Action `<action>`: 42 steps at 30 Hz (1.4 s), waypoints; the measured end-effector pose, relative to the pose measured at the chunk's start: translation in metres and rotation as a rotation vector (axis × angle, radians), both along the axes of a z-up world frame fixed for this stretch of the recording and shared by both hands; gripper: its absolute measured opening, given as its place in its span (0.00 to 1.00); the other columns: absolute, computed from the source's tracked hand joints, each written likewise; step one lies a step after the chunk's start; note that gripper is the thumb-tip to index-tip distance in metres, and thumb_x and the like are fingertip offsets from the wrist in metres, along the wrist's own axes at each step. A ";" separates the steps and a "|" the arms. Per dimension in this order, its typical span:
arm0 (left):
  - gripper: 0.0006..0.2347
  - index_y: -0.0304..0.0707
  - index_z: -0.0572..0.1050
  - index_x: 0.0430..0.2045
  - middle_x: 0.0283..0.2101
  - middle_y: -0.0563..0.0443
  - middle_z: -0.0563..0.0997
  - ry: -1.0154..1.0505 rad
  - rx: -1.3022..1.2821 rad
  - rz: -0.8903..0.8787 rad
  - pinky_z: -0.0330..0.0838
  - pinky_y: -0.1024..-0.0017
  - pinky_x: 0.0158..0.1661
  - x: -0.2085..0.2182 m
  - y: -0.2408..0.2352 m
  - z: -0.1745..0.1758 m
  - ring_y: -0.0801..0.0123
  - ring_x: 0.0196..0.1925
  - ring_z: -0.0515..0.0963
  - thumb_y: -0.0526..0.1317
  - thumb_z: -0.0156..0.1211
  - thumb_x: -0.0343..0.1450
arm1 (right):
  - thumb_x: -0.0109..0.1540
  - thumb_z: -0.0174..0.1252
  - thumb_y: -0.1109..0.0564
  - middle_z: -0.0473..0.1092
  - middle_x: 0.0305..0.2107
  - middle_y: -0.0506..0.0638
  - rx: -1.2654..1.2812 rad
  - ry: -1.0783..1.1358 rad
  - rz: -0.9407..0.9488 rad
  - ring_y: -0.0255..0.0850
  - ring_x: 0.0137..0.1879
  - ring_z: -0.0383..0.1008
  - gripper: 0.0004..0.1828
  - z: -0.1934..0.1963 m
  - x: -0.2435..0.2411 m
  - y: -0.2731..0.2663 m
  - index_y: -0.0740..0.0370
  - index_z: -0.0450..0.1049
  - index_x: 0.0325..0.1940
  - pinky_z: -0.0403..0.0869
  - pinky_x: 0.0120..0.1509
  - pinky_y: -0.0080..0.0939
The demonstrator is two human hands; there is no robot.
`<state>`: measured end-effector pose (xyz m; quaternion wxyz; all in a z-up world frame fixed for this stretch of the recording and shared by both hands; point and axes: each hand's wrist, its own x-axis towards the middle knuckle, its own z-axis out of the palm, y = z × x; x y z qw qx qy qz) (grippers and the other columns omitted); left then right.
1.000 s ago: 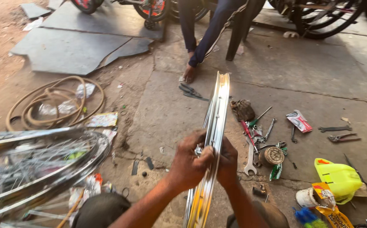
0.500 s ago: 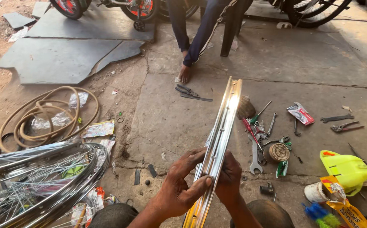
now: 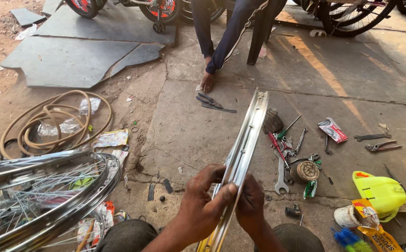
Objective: The person scrubs a bicycle rim with a small abrasive pad, moving back and forth along the metal surface to remove dirt or oxidation. The person holds the rim with one hand and scrubs with the other.
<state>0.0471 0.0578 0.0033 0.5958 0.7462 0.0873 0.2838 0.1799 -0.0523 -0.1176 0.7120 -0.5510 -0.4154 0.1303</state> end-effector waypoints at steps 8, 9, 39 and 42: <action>0.13 0.27 0.75 0.48 0.46 0.34 0.79 0.103 0.191 0.266 0.71 0.56 0.51 -0.017 -0.006 0.019 0.48 0.50 0.79 0.36 0.55 0.71 | 0.68 0.52 0.64 0.73 0.35 0.47 -0.067 0.125 0.021 0.30 0.39 0.72 0.09 -0.009 -0.026 -0.002 0.67 0.72 0.52 0.72 0.42 0.31; 0.14 0.27 0.75 0.48 0.46 0.34 0.79 0.102 0.178 0.258 0.71 0.57 0.51 -0.020 -0.008 0.021 0.46 0.51 0.78 0.36 0.54 0.71 | 0.68 0.53 0.65 0.73 0.33 0.47 -0.094 0.133 0.001 0.30 0.36 0.70 0.08 -0.009 -0.028 -0.003 0.68 0.73 0.51 0.71 0.39 0.31; 0.15 0.26 0.73 0.52 0.40 0.36 0.80 0.017 0.192 0.289 0.73 0.57 0.46 -0.033 -0.033 0.013 0.49 0.44 0.80 0.37 0.49 0.74 | 0.62 0.59 0.66 0.69 0.31 0.45 -0.029 0.378 0.612 0.28 0.32 0.67 0.29 0.043 -0.029 -0.015 0.70 0.68 0.69 0.68 0.34 0.26; 0.14 0.26 0.75 0.50 0.42 0.36 0.81 -0.023 0.180 0.332 0.73 0.57 0.48 -0.031 -0.032 0.012 0.49 0.46 0.80 0.37 0.52 0.74 | 0.64 0.58 0.66 0.73 0.40 0.48 -0.028 0.214 0.289 0.33 0.46 0.73 0.18 0.053 -0.044 -0.012 0.68 0.68 0.59 0.75 0.49 0.35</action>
